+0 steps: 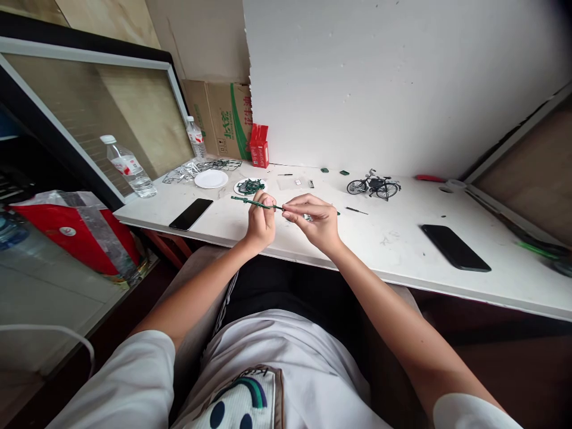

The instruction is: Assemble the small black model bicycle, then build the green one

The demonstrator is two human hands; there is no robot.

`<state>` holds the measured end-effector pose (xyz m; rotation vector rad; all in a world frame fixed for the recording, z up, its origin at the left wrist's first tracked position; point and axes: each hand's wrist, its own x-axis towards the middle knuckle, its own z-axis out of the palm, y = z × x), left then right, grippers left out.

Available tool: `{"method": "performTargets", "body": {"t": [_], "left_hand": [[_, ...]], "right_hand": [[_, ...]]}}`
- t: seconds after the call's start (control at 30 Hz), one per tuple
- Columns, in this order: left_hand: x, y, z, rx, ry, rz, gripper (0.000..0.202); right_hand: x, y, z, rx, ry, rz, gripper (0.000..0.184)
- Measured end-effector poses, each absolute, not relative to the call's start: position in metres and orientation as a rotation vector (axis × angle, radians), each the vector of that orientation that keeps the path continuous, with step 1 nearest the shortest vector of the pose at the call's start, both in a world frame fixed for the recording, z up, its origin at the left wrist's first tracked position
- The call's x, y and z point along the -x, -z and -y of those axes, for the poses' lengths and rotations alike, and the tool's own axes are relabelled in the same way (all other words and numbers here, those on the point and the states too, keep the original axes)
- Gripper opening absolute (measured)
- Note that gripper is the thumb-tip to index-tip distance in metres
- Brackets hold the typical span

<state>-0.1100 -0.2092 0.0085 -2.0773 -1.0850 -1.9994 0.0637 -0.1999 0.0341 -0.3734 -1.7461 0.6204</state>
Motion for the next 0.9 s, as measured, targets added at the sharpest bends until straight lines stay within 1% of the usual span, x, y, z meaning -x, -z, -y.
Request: {"method": "performTargets", "body": {"t": [0.17, 0.37, 0.6, 0.8, 0.9], "left_hand": [[0.109, -0.01, 0.213, 2.077, 2.023, 1.148, 0.046], [0.107, -0.014, 0.217, 2.072, 2.089, 1.123, 0.047], [0.107, -0.018, 0.221, 2.08, 2.067, 1.044, 0.045], [0.11, -0.017, 0.219, 2.1, 1.983, 1.026, 0.043], [0.108, -0.019, 0.221, 2.13, 1.898, 0.996, 0.042]], "right_hand": [[-0.064, -0.038, 0.205, 0.396, -0.66, 1.705, 0.019], [-0.063, -0.042, 0.21, 0.355, -0.538, 1.728, 0.011], [-0.062, -0.043, 0.213, 0.298, -0.512, 1.712, 0.01], [-0.063, -0.044, 0.209, 0.277, -0.442, 1.739, 0.008], [-0.064, -0.043, 0.207, 0.286, -0.43, 1.778, 0.01]]}}
